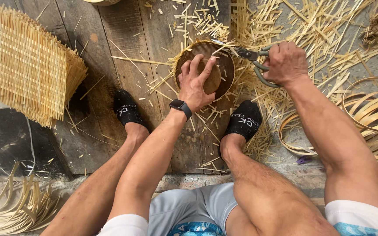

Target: The person sits on the floor of a bamboo craft workshop and assembles round woven bamboo trays. They trim the protruding ends of a square woven bamboo mat with scissors, bend a thin bamboo rim ring around the mat, press the assembly into a round wooden mold, and fit the rim to shape the tray.

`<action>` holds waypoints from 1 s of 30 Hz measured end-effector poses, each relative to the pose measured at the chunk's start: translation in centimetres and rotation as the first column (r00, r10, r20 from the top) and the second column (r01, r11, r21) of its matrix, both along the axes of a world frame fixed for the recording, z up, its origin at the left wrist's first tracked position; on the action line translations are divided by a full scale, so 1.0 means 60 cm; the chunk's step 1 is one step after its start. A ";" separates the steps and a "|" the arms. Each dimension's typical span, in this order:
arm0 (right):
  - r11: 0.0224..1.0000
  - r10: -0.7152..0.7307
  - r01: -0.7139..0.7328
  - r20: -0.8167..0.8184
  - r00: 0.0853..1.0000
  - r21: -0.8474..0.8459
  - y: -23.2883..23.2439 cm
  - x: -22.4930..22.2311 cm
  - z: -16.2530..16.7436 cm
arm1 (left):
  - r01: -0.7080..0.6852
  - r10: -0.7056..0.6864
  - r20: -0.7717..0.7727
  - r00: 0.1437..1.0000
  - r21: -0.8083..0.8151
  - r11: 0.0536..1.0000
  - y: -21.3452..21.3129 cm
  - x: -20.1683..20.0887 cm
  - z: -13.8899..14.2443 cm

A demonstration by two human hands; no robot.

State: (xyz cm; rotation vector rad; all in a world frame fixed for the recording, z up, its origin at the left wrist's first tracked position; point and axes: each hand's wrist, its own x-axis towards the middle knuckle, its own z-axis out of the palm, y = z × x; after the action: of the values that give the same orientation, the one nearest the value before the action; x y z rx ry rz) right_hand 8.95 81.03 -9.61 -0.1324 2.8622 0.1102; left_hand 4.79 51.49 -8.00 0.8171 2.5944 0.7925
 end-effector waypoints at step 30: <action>0.990 0.127 -0.091 -0.416 0.900 0.105 -0.047 -0.003 0.017 | -0.363 0.367 0.042 0.929 -0.070 0.929 0.036 0.045 0.006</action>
State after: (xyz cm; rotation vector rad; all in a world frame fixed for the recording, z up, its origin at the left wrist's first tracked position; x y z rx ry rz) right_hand 8.79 78.18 -8.60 -0.2844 3.2760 0.3174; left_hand 7.52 53.64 -7.63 0.2881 2.7428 0.8131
